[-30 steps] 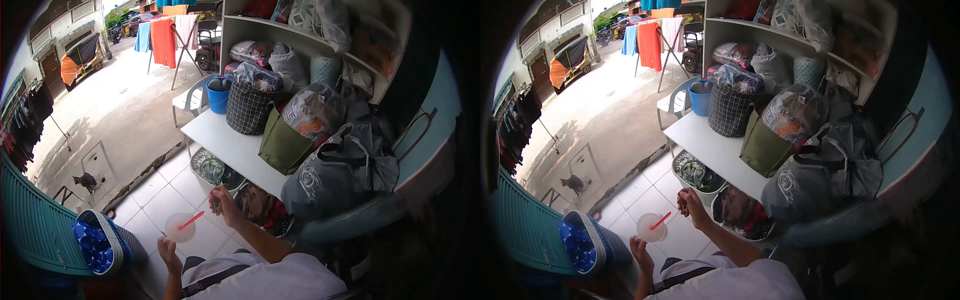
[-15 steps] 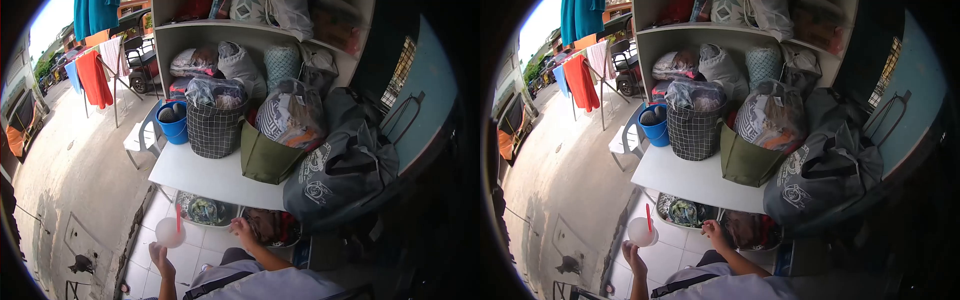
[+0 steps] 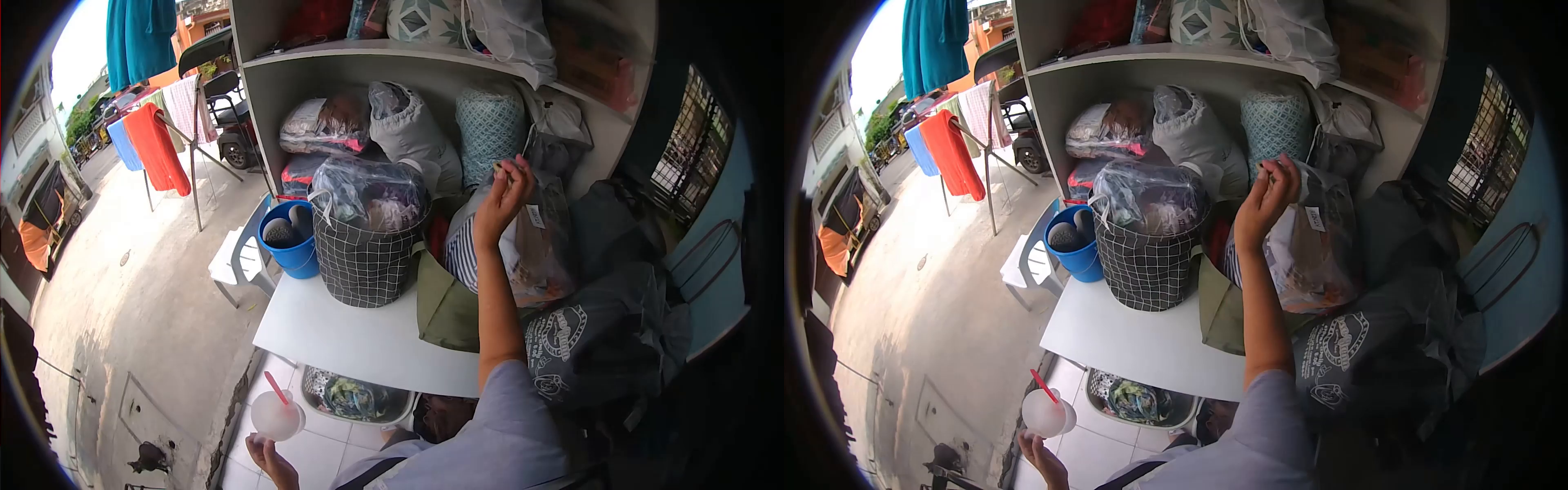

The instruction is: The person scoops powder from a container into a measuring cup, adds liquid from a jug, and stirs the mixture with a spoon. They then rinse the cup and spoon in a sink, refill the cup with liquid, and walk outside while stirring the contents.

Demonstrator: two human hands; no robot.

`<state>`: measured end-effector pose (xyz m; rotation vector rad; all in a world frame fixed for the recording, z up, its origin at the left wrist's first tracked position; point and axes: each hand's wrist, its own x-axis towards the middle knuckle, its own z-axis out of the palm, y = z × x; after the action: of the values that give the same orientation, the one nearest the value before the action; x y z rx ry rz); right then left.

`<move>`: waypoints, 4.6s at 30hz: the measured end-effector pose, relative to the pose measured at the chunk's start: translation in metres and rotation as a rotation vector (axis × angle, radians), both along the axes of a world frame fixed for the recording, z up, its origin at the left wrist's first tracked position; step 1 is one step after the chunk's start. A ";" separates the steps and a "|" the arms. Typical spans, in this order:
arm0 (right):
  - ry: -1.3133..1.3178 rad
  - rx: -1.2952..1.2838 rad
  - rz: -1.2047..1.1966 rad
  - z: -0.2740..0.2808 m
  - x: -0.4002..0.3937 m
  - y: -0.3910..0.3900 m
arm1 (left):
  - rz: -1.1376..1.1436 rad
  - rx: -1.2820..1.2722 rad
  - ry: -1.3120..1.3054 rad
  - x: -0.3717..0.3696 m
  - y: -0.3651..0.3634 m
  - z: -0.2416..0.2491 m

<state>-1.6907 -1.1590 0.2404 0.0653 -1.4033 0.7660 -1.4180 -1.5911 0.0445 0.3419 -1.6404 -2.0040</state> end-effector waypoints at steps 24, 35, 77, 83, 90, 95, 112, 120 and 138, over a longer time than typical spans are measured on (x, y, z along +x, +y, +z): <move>0.227 0.888 1.235 0.066 0.110 -0.319 | 0.130 0.147 0.039 -0.031 -0.087 -0.014; 0.428 0.857 1.583 0.089 0.154 -0.528 | 0.142 0.194 0.043 0.000 -0.276 -0.007; -0.180 0.703 1.682 0.073 -0.293 -0.946 | 0.315 0.227 0.083 -0.424 -0.653 -0.025; -1.071 0.495 1.589 -0.079 -0.421 -1.065 | 0.191 0.159 0.042 -0.487 -0.748 -0.032; -1.239 0.317 1.650 -0.131 -0.453 -1.160 | 0.097 0.183 -0.015 -0.553 -0.850 -0.029; -1.383 0.161 1.633 -0.119 -0.487 -1.208 | 0.141 0.148 0.007 -0.594 -0.899 -0.026; -1.174 0.846 2.329 -0.132 -0.610 -1.405 | 0.863 -0.018 -0.050 -0.712 -0.984 -0.047; -0.813 1.097 2.237 -0.130 -0.646 -1.469 | 1.031 -0.018 -0.117 -0.735 -1.015 -0.053; -0.999 0.785 2.184 -0.161 -0.638 -1.634 | 0.966 -0.062 -0.052 -0.731 -1.186 -0.055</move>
<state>-2.3288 -2.7926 0.0799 2.4143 -2.1194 2.0086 -2.1492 -2.7776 -0.0109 0.9509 -1.1915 -1.2060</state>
